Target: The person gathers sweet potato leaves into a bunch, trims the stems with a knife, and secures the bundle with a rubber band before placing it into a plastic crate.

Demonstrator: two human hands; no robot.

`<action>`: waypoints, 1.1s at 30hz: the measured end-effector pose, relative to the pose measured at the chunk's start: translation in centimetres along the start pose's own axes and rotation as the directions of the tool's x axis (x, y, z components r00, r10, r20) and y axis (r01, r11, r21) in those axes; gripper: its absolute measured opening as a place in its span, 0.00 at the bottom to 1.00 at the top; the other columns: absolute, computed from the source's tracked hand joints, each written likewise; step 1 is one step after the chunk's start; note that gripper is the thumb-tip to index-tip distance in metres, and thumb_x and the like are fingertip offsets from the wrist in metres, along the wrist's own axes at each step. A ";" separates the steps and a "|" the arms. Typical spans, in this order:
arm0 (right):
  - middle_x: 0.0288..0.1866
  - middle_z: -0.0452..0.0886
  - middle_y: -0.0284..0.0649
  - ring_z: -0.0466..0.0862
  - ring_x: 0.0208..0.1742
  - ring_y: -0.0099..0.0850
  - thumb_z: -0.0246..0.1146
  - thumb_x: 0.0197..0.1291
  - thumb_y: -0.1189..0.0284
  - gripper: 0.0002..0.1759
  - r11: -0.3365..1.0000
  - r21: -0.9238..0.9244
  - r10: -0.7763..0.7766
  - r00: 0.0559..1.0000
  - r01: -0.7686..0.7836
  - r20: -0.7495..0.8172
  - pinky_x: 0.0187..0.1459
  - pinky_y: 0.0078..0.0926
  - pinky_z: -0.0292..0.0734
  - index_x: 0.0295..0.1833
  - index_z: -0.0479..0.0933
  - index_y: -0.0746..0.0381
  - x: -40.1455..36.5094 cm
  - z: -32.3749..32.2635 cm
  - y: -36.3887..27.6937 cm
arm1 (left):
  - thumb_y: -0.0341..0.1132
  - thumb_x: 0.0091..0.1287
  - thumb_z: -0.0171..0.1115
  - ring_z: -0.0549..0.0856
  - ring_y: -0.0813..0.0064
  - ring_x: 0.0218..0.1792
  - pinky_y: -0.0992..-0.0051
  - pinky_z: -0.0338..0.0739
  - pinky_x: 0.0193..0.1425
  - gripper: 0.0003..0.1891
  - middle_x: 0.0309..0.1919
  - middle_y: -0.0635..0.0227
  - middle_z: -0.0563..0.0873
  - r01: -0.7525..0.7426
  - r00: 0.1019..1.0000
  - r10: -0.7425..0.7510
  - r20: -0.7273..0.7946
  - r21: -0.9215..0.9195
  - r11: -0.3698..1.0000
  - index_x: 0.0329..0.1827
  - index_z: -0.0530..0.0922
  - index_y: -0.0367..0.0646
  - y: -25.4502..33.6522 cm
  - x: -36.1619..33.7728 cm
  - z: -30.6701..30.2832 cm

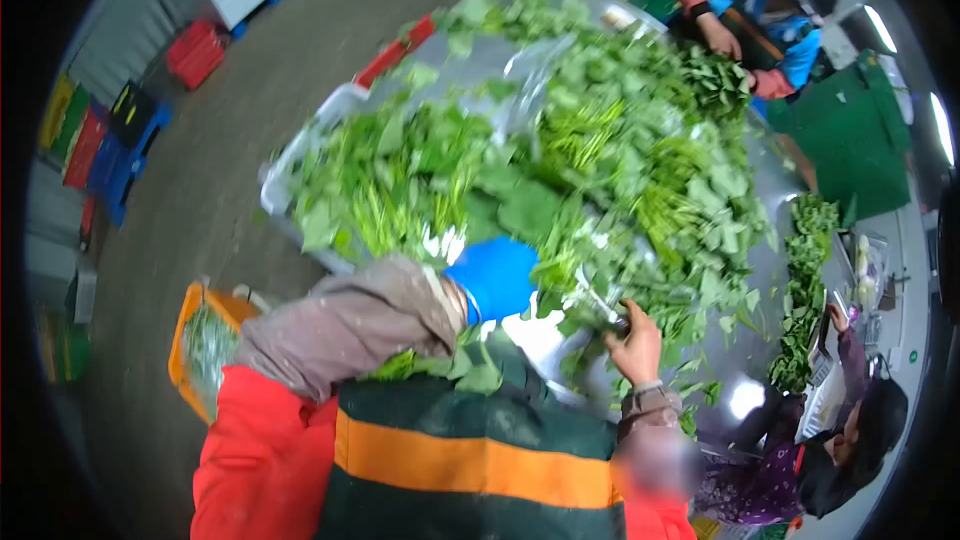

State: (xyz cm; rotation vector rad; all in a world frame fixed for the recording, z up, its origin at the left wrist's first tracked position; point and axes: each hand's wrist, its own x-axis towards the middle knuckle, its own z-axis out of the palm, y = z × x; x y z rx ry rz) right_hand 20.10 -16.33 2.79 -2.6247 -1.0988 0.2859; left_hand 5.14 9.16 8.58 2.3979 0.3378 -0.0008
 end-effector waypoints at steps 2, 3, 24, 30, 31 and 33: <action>0.53 0.73 0.49 0.74 0.54 0.41 0.67 0.40 0.67 0.35 0.892 0.438 -0.082 0.992 0.114 -0.092 0.48 0.35 0.73 0.59 0.67 0.62 1.4 -2.9 -1.8 | 0.36 0.53 0.57 0.82 0.50 0.28 0.58 0.76 0.31 0.08 0.23 0.52 0.81 -0.082 0.996 0.074 0.046 0.224 0.971 0.27 0.77 0.40 1.4 1.3 -0.7; 0.53 0.73 0.50 0.74 0.53 0.43 0.68 0.39 0.68 0.36 0.730 0.676 -0.055 0.994 0.106 -0.097 0.51 0.37 0.71 0.59 0.67 0.62 1.5 -5.2 -4.7 | 0.35 0.54 0.55 0.82 0.51 0.27 0.58 0.76 0.30 0.07 0.22 0.53 0.81 -0.132 0.991 0.123 0.046 0.312 0.941 0.26 0.76 0.41 1.6 2.0 -0.4; 0.37 0.81 0.52 0.81 0.37 0.41 0.60 0.45 0.75 0.17 0.797 0.561 0.477 0.801 -0.222 -0.361 0.41 0.34 0.72 0.45 0.75 0.66 -7.1 -6.7 7.7 | 0.37 0.51 0.64 0.76 0.54 0.47 0.60 0.70 0.52 0.39 0.49 0.55 0.77 -0.724 0.351 0.698 0.624 -0.293 0.625 0.69 0.58 0.52 15.8 1.7 4.8; 0.19 0.71 0.30 0.68 0.19 0.18 0.57 0.54 0.75 0.04 0.709 0.697 0.634 0.531 -0.109 -0.562 0.20 0.19 0.63 0.34 0.73 0.65 -9.5 -14.5 27.6 | 0.45 0.57 0.60 0.79 0.50 0.43 0.60 0.74 0.46 0.28 0.43 0.53 0.81 -0.567 0.567 0.428 0.704 -0.043 0.822 0.60 0.68 0.45 13.6 6.6 13.6; 0.19 0.70 0.30 0.69 0.19 0.19 0.57 0.55 0.75 0.05 0.710 0.694 0.649 0.493 -0.120 -0.579 0.21 0.20 0.64 0.35 0.72 0.65 -9.9 -14.5 31.1 | 0.45 0.58 0.59 0.80 0.51 0.44 0.60 0.74 0.47 0.27 0.43 0.53 0.81 -0.498 0.613 0.394 0.685 -0.053 0.866 0.60 0.69 0.45 13.3 7.0 14.0; 0.18 0.69 0.31 0.68 0.17 0.20 0.57 0.54 0.75 0.04 0.746 0.639 0.646 0.439 -0.188 -0.625 0.21 0.20 0.64 0.34 0.72 0.66 -10.5 -14.2 35.7 | 0.46 0.59 0.60 0.80 0.55 0.47 0.64 0.75 0.49 0.27 0.47 0.54 0.80 -0.351 0.691 0.317 0.649 -0.082 0.933 0.60 0.69 0.46 11.5 7.3 15.9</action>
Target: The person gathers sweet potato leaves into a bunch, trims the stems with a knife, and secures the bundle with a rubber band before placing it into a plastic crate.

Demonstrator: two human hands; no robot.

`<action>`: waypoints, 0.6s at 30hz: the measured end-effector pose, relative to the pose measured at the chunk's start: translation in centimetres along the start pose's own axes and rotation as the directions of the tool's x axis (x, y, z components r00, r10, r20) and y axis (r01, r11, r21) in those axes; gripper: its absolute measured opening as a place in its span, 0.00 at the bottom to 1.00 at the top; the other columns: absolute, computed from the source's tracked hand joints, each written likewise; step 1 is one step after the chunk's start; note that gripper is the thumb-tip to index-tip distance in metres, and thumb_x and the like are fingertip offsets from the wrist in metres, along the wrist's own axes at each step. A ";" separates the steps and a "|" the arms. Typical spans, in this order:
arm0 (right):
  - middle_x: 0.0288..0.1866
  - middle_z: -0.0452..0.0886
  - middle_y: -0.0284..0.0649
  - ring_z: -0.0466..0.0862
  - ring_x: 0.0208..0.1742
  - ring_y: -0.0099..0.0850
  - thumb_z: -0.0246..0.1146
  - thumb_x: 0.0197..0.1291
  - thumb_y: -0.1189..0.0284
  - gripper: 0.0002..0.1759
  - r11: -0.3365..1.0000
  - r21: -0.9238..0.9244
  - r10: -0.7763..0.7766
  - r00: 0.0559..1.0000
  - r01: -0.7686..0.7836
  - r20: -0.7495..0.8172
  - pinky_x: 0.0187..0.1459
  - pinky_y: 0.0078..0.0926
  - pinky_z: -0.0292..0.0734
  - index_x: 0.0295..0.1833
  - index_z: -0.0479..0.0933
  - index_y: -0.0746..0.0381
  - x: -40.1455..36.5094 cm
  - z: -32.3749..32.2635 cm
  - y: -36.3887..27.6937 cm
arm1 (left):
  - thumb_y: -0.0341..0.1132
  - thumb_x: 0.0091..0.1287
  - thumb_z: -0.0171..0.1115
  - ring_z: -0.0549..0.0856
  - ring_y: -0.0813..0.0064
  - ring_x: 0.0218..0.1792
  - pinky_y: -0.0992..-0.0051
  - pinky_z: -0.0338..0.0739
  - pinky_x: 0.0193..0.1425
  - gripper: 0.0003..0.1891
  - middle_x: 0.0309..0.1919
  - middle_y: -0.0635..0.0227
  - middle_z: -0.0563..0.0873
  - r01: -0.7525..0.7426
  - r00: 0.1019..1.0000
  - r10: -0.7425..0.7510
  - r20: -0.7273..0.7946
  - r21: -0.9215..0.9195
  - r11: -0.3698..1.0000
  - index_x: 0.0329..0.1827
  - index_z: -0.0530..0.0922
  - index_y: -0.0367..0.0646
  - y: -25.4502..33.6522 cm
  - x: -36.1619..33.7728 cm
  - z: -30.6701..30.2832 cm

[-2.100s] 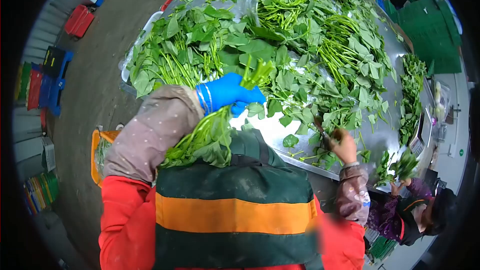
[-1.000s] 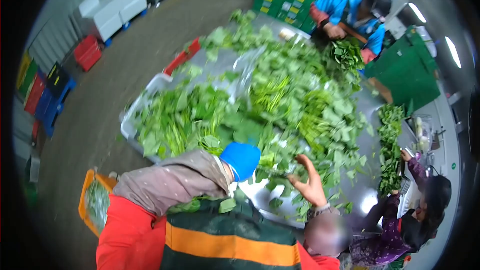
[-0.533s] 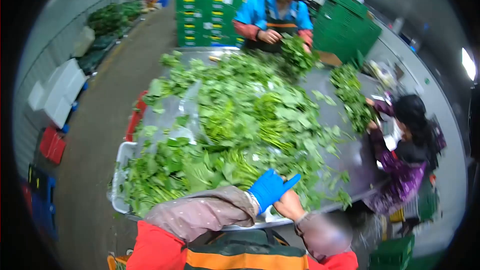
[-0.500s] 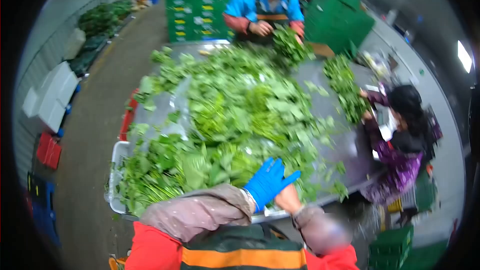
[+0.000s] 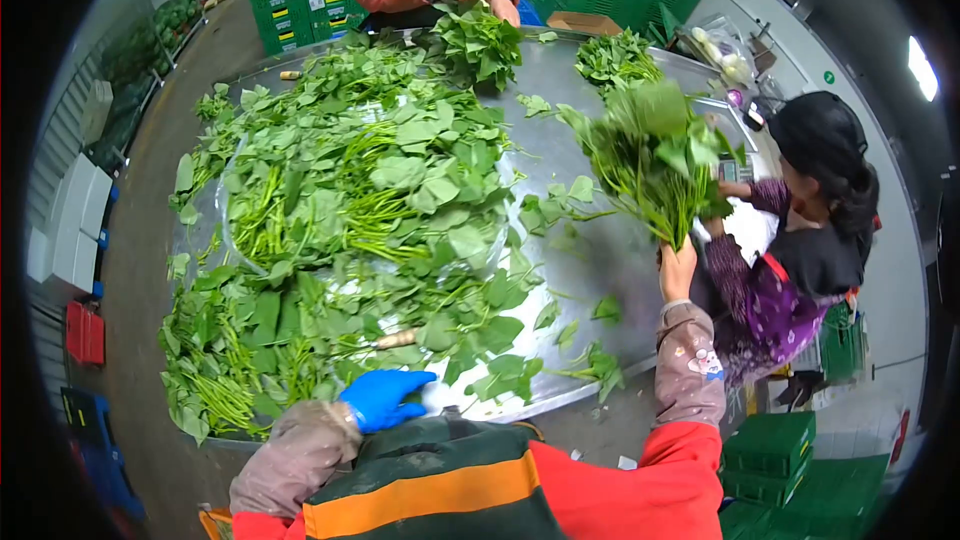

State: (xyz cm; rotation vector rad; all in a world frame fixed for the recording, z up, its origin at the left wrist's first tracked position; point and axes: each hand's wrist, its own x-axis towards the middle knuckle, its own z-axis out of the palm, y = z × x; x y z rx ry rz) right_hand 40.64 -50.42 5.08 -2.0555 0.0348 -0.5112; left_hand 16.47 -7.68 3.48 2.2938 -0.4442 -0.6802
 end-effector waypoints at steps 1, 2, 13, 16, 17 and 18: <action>0.24 0.74 0.38 0.74 0.24 0.27 0.60 0.52 0.74 0.07 0.993 -0.055 0.103 0.994 -0.101 0.031 0.27 0.27 0.70 0.35 0.72 0.66 1.0 -0.5 2.8 | 0.45 0.58 0.60 0.81 0.56 0.47 0.65 0.75 0.49 0.26 0.47 0.55 0.81 0.051 0.997 -0.052 -0.051 -0.031 0.998 0.59 0.70 0.47 -0.4 0.4 0.5; 0.28 0.75 0.40 0.75 0.29 0.31 0.62 0.51 0.72 0.09 0.949 -0.314 0.033 0.998 -0.014 0.058 0.31 0.30 0.71 0.36 0.73 0.65 1.3 -0.9 8.0 | 0.45 0.58 0.61 0.81 0.58 0.46 0.66 0.75 0.49 0.26 0.47 0.55 0.81 0.107 0.990 -0.113 -0.088 -0.067 0.992 0.59 0.70 0.47 -0.5 0.4 1.3; 0.49 0.71 0.50 0.69 0.52 0.49 0.73 0.37 0.61 0.36 0.698 -0.716 0.155 0.974 0.012 0.167 0.53 0.40 0.65 0.53 0.68 0.63 -1.0 -4.9 17.2 | 0.43 0.59 0.62 0.82 0.58 0.44 0.67 0.76 0.48 0.25 0.43 0.56 0.82 0.392 0.888 -0.447 -0.112 -0.325 0.861 0.60 0.71 0.52 0.0 -0.2 6.5; 0.53 0.70 0.52 0.68 0.56 0.48 0.74 0.35 0.63 0.43 0.701 -0.711 0.055 0.988 0.062 0.141 0.56 0.40 0.63 0.59 0.63 0.65 -2.1 -5.4 14.0 | 0.40 0.60 0.61 0.82 0.60 0.45 0.68 0.76 0.50 0.24 0.42 0.56 0.83 0.381 0.882 -0.453 -0.128 -0.372 0.846 0.60 0.70 0.49 0.2 -0.7 6.9; 0.51 0.72 0.53 0.69 0.54 0.49 0.72 0.36 0.65 0.39 0.731 -0.672 -0.054 0.992 0.118 0.115 0.55 0.41 0.64 0.57 0.66 0.66 -2.4 -5.3 12.2 | 0.42 0.61 0.60 0.82 0.61 0.47 0.68 0.75 0.51 0.24 0.44 0.56 0.82 0.372 0.880 -0.458 -0.124 -0.418 0.829 0.60 0.69 0.49 -0.1 -0.9 7.3; 0.50 0.73 0.54 0.71 0.52 0.50 0.71 0.37 0.67 0.36 0.737 -0.666 -0.096 0.994 0.110 0.058 0.55 0.42 0.64 0.55 0.68 0.67 -2.9 -4.7 10.8 | 0.43 0.62 0.59 0.82 0.61 0.47 0.68 0.75 0.51 0.23 0.44 0.57 0.82 0.363 0.889 -0.442 -0.124 -0.399 0.842 0.60 0.70 0.49 -0.1 -1.1 7.4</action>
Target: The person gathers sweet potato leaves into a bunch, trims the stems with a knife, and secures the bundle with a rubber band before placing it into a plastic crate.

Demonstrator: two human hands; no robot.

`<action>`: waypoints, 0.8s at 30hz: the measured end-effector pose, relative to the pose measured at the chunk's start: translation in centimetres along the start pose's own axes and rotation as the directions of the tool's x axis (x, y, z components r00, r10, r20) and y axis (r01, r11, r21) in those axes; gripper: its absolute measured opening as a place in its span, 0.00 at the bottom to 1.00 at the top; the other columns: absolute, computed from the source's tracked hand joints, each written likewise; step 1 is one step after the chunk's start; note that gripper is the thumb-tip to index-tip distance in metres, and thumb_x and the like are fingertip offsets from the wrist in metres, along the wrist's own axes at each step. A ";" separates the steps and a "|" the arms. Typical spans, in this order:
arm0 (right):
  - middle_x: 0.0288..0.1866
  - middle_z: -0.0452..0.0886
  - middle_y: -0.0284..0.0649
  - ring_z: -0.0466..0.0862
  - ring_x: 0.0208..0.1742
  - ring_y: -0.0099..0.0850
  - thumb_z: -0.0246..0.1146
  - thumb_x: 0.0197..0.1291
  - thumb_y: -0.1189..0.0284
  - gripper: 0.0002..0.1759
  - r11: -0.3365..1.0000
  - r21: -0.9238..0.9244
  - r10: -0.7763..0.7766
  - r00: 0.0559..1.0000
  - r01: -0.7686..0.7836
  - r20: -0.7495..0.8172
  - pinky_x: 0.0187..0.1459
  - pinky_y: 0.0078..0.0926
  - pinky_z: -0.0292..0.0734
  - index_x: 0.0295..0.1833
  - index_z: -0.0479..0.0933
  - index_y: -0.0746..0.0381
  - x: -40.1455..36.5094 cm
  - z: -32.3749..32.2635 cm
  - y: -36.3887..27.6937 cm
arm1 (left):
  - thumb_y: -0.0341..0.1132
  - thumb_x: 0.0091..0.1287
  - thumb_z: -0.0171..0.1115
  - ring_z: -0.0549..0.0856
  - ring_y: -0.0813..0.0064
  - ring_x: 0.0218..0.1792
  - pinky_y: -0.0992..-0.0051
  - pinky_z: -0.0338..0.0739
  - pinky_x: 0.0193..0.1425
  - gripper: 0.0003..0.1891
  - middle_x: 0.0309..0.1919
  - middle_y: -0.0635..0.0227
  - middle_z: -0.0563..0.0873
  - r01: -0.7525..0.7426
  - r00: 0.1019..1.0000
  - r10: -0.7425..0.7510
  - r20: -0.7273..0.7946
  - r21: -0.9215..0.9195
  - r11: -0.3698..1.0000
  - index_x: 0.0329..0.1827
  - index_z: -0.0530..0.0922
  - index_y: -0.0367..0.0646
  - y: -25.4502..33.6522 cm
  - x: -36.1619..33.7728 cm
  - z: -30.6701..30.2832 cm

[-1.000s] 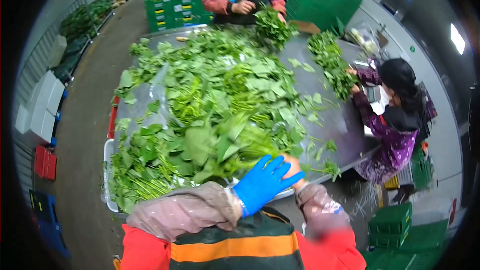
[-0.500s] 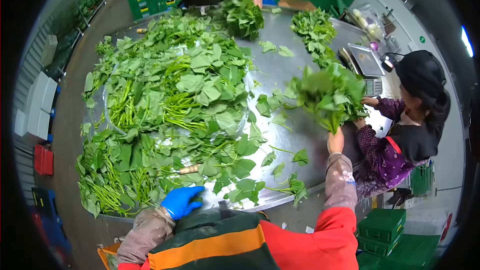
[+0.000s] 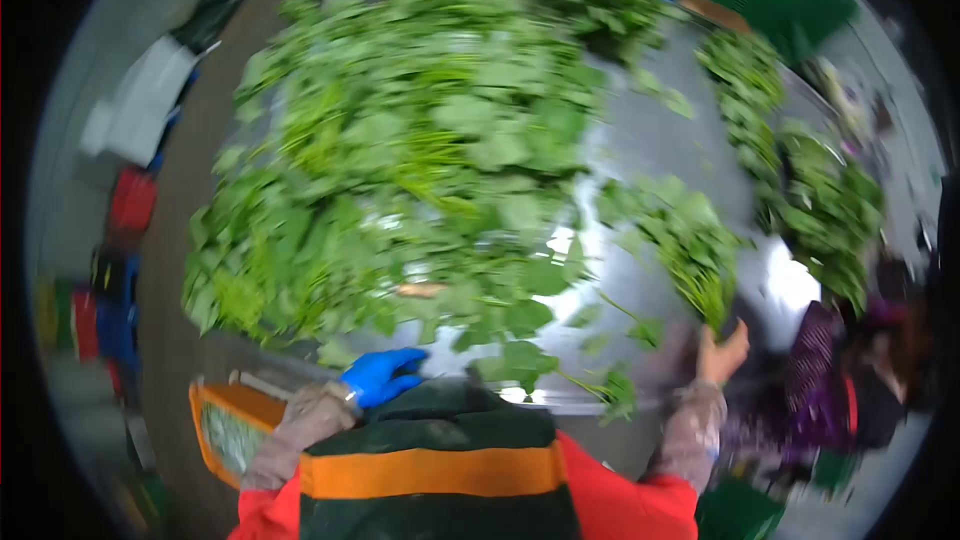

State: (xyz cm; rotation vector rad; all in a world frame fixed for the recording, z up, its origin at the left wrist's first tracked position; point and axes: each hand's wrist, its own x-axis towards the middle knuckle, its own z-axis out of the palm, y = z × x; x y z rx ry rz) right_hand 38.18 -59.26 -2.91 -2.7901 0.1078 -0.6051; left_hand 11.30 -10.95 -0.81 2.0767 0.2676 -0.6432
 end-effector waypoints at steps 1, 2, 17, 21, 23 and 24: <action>0.49 0.74 0.51 0.73 0.50 0.45 0.69 0.42 0.71 0.33 0.998 0.053 -0.029 0.998 0.032 -0.057 0.53 0.37 0.66 0.56 0.67 0.68 -0.3 0.9 -0.1 | 0.44 0.63 0.58 0.82 0.62 0.47 0.68 0.75 0.51 0.23 0.45 0.58 0.82 -0.004 1.000 0.004 -0.006 0.019 1.000 0.60 0.70 0.49 -0.5 -0.1 -0.2; 0.47 0.74 0.44 0.74 0.47 0.35 0.66 0.50 0.74 0.27 0.926 0.378 0.047 0.997 -0.021 -0.060 0.50 0.29 0.68 0.55 0.67 0.68 -0.9 2.7 0.0 | 0.45 0.63 0.57 0.82 0.62 0.47 0.67 0.75 0.51 0.23 0.46 0.58 0.82 -0.033 0.998 0.034 -0.046 0.031 0.999 0.60 0.70 0.49 -1.8 -0.1 0.2; 0.39 0.80 0.41 0.81 0.39 0.27 0.54 0.63 0.76 0.11 0.455 0.633 -0.790 0.045 -0.626 0.612 0.39 0.21 0.77 0.47 0.73 0.71 -27.0 0.4 -54.5 | 0.40 0.57 0.65 0.78 0.79 0.21 0.77 0.73 0.28 0.10 0.19 0.69 0.81 0.096 0.477 -0.410 -0.778 -0.417 0.904 0.30 0.80 0.42 -19.0 -13.6 -14.6; 0.23 0.79 0.42 0.80 0.24 0.28 0.60 0.59 0.67 0.13 0.610 0.782 -0.748 0.234 -0.128 0.621 0.28 0.25 0.74 0.38 0.77 0.68 -31.0 3.8 -61.4 | 0.43 0.60 0.62 0.79 0.80 0.19 0.79 0.73 0.21 0.14 0.18 0.68 0.81 0.003 0.688 -0.502 -0.524 -0.690 0.724 0.29 0.80 0.39 -24.8 -14.4 -17.2; 0.18 0.77 0.47 0.79 0.22 0.38 0.62 0.55 0.60 0.17 0.597 0.769 -0.798 0.262 0.228 0.542 0.27 0.33 0.73 0.32 0.78 0.65 -32.0 4.1 -64.0 | 0.42 0.62 0.61 0.79 0.79 0.18 0.80 0.73 0.18 0.14 0.20 0.66 0.82 -0.026 0.785 -0.500 -0.366 -0.825 0.564 0.32 0.80 0.38 -24.2 -13.6 -18.0; 0.18 0.76 0.50 0.79 0.23 0.44 0.63 0.53 0.56 0.20 0.576 0.738 -0.818 0.249 0.352 0.519 0.27 0.37 0.73 0.29 0.77 0.64 -32.6 3.9 -65.0 | 0.40 0.62 0.61 0.80 0.79 0.18 0.80 0.73 0.18 0.12 0.21 0.67 0.82 -0.099 0.786 -0.471 -0.400 -0.834 0.543 0.35 0.79 0.38 -24.4 -12.8 -17.5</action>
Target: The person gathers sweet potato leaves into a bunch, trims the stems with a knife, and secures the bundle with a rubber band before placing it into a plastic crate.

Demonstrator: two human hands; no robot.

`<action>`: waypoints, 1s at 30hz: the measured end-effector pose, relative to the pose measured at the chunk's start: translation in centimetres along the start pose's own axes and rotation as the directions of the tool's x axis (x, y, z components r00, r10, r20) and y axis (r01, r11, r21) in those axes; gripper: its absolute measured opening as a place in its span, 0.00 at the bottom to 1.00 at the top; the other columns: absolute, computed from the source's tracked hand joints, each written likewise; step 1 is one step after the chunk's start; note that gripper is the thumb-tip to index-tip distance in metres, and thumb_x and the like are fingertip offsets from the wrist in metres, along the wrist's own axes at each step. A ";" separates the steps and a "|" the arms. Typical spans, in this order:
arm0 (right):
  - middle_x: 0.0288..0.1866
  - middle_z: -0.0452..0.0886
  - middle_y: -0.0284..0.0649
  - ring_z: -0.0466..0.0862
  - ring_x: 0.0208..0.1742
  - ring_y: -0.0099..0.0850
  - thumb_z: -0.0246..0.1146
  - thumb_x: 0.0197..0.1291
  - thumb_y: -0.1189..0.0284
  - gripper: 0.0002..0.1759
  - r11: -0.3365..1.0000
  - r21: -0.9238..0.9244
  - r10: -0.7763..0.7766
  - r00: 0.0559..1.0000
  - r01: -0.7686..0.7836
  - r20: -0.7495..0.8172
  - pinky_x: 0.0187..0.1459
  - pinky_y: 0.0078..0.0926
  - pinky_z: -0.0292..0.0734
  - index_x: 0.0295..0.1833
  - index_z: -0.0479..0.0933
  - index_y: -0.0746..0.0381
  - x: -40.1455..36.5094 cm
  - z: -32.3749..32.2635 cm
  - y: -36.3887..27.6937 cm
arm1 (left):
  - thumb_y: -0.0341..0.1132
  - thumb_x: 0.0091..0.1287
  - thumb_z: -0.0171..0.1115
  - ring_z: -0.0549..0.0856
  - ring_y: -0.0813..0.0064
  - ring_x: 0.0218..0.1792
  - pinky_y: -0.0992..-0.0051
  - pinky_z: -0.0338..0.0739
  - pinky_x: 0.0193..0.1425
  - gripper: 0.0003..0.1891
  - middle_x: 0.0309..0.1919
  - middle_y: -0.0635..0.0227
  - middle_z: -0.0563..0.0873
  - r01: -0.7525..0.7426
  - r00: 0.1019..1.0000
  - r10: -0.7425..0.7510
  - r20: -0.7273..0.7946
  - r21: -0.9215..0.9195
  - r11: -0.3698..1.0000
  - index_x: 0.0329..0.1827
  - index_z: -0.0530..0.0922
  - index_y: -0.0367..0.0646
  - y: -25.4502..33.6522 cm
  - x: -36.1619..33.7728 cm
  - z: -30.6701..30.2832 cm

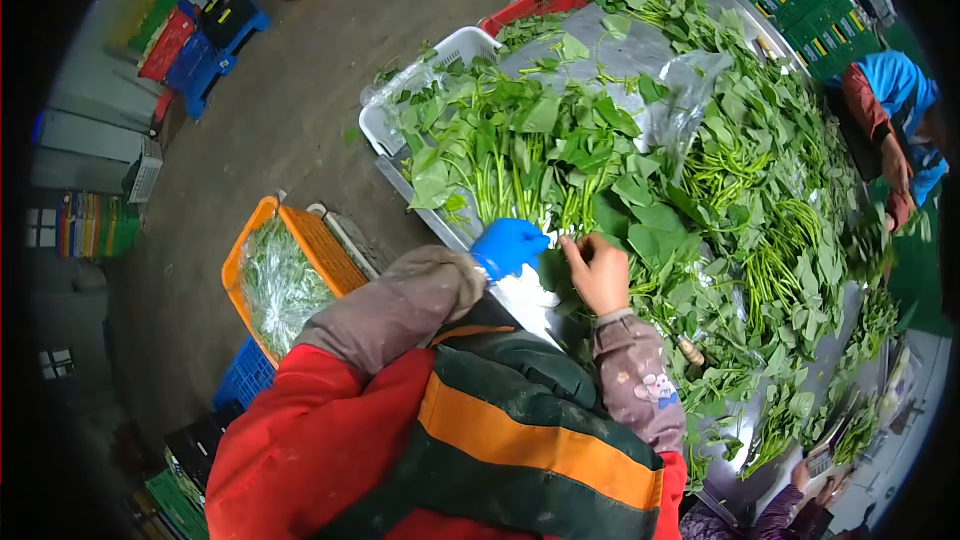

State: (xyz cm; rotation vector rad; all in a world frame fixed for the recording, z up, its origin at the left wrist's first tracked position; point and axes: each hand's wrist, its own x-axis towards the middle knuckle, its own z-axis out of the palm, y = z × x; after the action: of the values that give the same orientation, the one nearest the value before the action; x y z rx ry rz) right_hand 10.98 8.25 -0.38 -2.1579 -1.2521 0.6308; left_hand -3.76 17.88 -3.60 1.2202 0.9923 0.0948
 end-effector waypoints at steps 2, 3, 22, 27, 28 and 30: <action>0.21 0.78 0.52 0.80 0.26 0.50 0.63 0.51 0.54 0.21 0.984 -0.180 0.005 1.000 -0.008 -0.023 0.30 0.43 0.74 0.26 0.75 0.64 0.8 1.7 0.1 | 0.38 0.61 0.61 0.80 0.79 0.19 0.79 0.72 0.18 0.10 0.21 0.66 0.82 0.007 1.000 -0.006 0.005 -0.097 0.995 0.37 0.79 0.39 -1.6 1.8 1.0; 0.22 0.78 0.52 0.80 0.27 0.50 0.62 0.51 0.55 0.20 0.970 -0.241 -0.016 1.000 0.012 -0.012 0.31 0.44 0.75 0.27 0.75 0.64 1.2 2.2 0.8 | 0.39 0.60 0.62 0.80 0.77 0.20 0.77 0.73 0.19 0.11 0.21 0.65 0.82 -0.050 0.998 0.049 -0.045 -0.004 0.999 0.37 0.79 0.40 -2.1 1.9 0.7; 0.35 0.79 0.49 0.81 0.36 0.45 0.65 0.49 0.67 0.15 0.962 -0.219 -0.160 0.987 0.164 0.032 0.40 0.37 0.75 0.41 0.76 0.64 0.6 5.2 0.4 | 0.36 0.54 0.66 0.84 0.65 0.28 0.69 0.80 0.31 0.25 0.32 0.59 0.83 0.124 0.992 -0.122 0.022 -0.140 0.982 0.54 0.71 0.37 -3.5 2.5 -4.8; 0.32 0.81 0.45 0.82 0.32 0.38 0.65 0.51 0.69 0.14 0.972 0.156 -0.185 0.982 0.175 0.049 0.35 0.30 0.76 0.43 0.76 0.62 1.4 4.1 3.2 | 0.26 0.61 0.59 0.81 0.74 0.43 0.74 0.80 0.41 0.24 0.47 0.63 0.80 -0.025 0.959 0.149 0.242 -0.452 0.892 0.61 0.64 0.40 0.5 -2.8 -4.2; 0.31 0.80 0.39 0.79 0.27 0.25 0.63 0.53 0.72 0.11 0.912 0.403 0.045 0.996 -0.070 0.071 0.31 0.22 0.73 0.43 0.76 0.63 0.6 1.8 1.5 | 0.26 0.61 0.59 0.81 0.73 0.44 0.74 0.80 0.42 0.24 0.48 0.63 0.79 -0.013 0.946 0.188 0.263 -0.550 0.835 0.60 0.64 0.40 1.8 -4.0 -3.5; 0.32 0.80 0.35 0.74 0.26 0.18 0.60 0.58 0.70 0.11 0.905 0.425 0.069 0.993 -0.022 -0.096 0.29 0.17 0.71 0.43 0.76 0.65 -1.1 -1.2 0.6 | 0.25 0.60 0.59 0.81 0.74 0.44 0.74 0.79 0.43 0.23 0.47 0.63 0.79 -0.089 0.933 0.267 0.242 -0.564 0.821 0.59 0.65 0.40 2.1 -4.6 -1.8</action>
State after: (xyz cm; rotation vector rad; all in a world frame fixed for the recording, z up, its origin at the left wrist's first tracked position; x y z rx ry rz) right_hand 11.64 6.80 0.23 -1.8331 -0.9081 0.7192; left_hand -6.86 17.49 0.82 0.7598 0.5103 0.3062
